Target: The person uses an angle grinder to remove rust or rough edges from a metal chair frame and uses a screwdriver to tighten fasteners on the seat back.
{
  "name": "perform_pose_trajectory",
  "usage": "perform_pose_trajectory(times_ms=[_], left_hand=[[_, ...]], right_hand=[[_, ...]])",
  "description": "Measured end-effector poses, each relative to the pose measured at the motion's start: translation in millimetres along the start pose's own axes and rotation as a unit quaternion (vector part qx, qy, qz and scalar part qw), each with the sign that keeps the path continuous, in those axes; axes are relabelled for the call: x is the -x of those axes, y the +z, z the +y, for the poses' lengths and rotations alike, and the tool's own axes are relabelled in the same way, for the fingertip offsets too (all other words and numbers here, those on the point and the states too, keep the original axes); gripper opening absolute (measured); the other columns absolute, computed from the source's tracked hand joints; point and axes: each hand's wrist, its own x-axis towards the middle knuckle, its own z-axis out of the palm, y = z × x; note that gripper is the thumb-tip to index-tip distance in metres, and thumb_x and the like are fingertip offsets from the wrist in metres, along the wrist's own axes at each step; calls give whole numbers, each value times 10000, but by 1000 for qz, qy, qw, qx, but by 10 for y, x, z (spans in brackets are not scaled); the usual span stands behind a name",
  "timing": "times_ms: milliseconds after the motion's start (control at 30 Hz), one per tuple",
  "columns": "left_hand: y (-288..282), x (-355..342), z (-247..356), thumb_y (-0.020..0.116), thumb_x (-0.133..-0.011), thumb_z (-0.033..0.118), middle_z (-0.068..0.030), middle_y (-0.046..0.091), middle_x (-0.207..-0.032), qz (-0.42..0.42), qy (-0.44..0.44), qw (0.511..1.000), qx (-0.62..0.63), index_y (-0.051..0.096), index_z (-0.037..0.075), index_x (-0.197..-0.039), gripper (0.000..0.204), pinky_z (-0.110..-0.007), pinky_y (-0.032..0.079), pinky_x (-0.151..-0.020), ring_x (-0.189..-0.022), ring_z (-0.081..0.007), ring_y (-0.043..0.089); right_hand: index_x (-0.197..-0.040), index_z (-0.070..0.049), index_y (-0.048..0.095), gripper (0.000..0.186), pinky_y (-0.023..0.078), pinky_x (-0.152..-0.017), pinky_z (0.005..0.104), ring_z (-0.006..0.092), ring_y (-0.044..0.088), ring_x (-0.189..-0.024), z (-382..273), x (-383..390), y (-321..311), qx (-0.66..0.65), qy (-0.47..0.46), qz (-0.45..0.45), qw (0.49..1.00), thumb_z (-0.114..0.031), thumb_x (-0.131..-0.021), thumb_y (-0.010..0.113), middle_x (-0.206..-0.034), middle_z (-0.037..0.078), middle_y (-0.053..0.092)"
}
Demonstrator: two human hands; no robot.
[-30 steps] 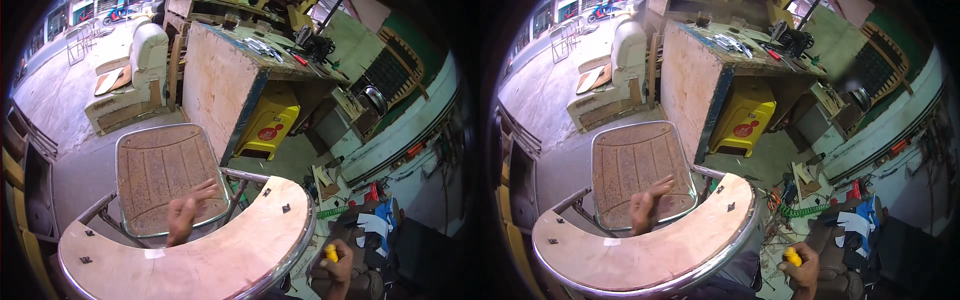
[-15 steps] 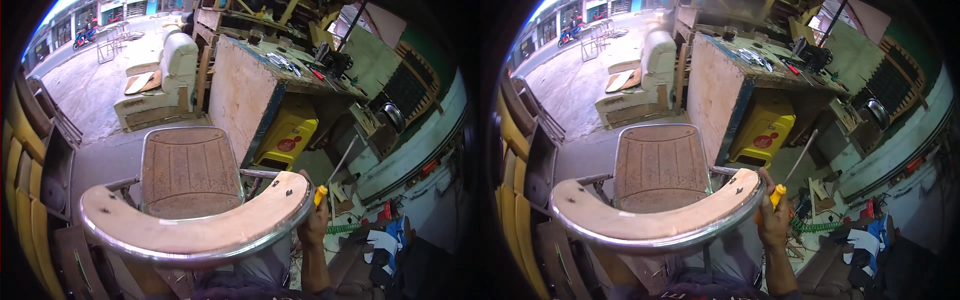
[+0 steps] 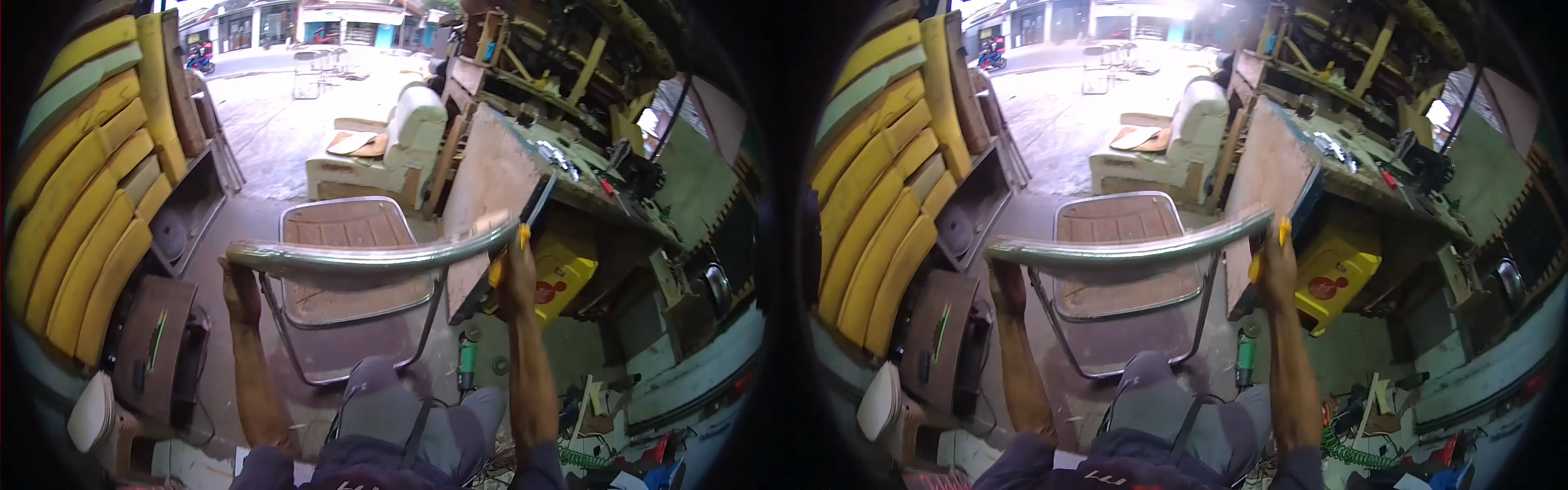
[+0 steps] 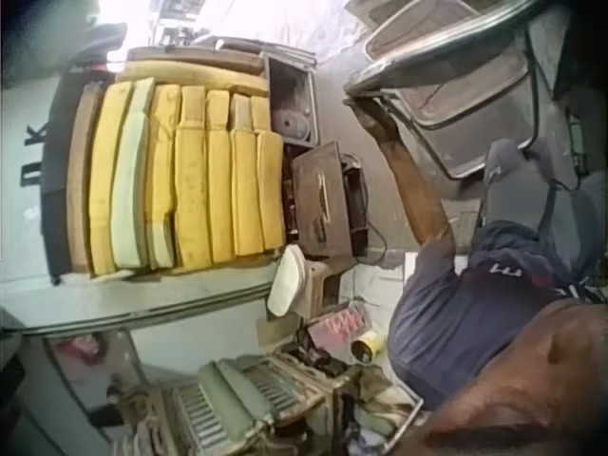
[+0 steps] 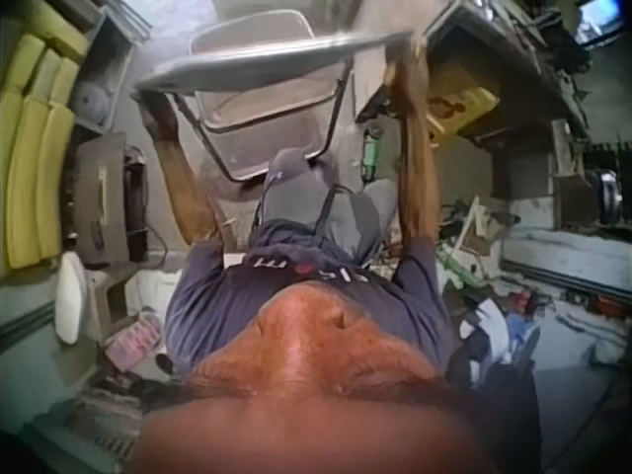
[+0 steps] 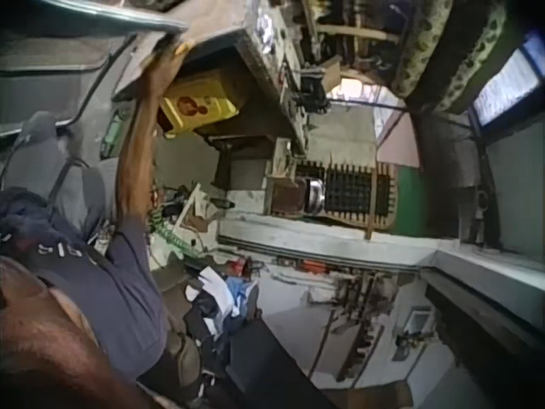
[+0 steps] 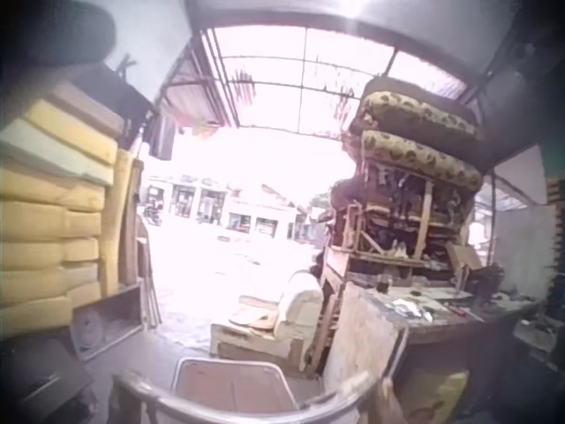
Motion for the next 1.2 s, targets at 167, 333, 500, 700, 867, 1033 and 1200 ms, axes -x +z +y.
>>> perform_pose_trajectory(times_ms=[167, 333, 500, 700, 867, 1033, 1200], left_hand=[[492, 608, 398, 389, -1132, 420, -37, 628, -1086, -34, 60, 984, -163, 568, 6, -1283, 475, -253, 435, -868, -982, -109, 578], [952, 1014, 323, 470, -1101, 340, 10, 596, -1008, -11, 41, 985, -167, 587, -10, -1228, 391, -223, 413, -790, -902, -67, 543], [1685, 1442, 212, 545, -1066, 260, -30, 599, -984, -9, 23, 962, -273, 602, -9, -1182, 298, -243, 452, -713, -851, -80, 554], [2062, 1560, 106, 703, -957, 212, -76, 637, -863, -103, 185, 899, -383, 627, 7, -1118, 271, -320, 501, -690, -760, -194, 633], [2279, 1647, 156, 851, -744, 132, -108, 651, -789, -158, 197, 899, -359, 619, 43, -1044, 389, -376, 499, -625, -664, -285, 642], [2239, 1698, 93, 829, -735, 87, -102, 647, -766, -162, 196, 901, -351, 613, 76, -1057, 388, -395, 482, -585, -631, -295, 639], [2188, 1645, 106, 801, -731, 58, -104, 654, -760, -198, 172, 912, -317, 622, 78, -1044, 360, -413, 489, -590, -630, -308, 655]], right_hand=[[-1325, -18, 540, 465, 475, -630, 236, 60, 563, -754, 50, -104, 114, 109, 53, 46, 992, -424, -1109, 476, -949, 14, 600], [-1154, -27, 574, 296, 387, -495, 199, 42, 478, -571, -144, 1399, -103, 193, 109, 76, 972, -308, -1096, 504, -840, 13, 586], [-1153, -7, 564, 184, 486, -590, 236, 81, 580, -658, -244, 2465, -319, 175, 80, 67, 979, -105, -1003, 608, -900, 55, 633], [-1162, 45, 614, 309, 563, -709, 302, 180, 698, -799, -548, 2965, -257, 304, 78, 86, 946, -121, -920, 714, -969, 147, 721], [-1145, 61, 622, 324, 547, -681, 282, 172, 679, -791, -904, 3051, -204, 506, -48, 39, 860, -133, -908, 728, -959, 159, 715], [-1116, 71, 651, 332, 554, -765, 302, 181, 691, -843, -1077, 3227, 74, 573, -26, 56, 817, -150, -888, 746, -948, 144, 719], [-1065, 33, 707, 301, 565, -661, 316, 233, 720, -711, -928, 3191, 319, 599, -72, 114, 789, -116, -814, 781, -880, 143, 737]])
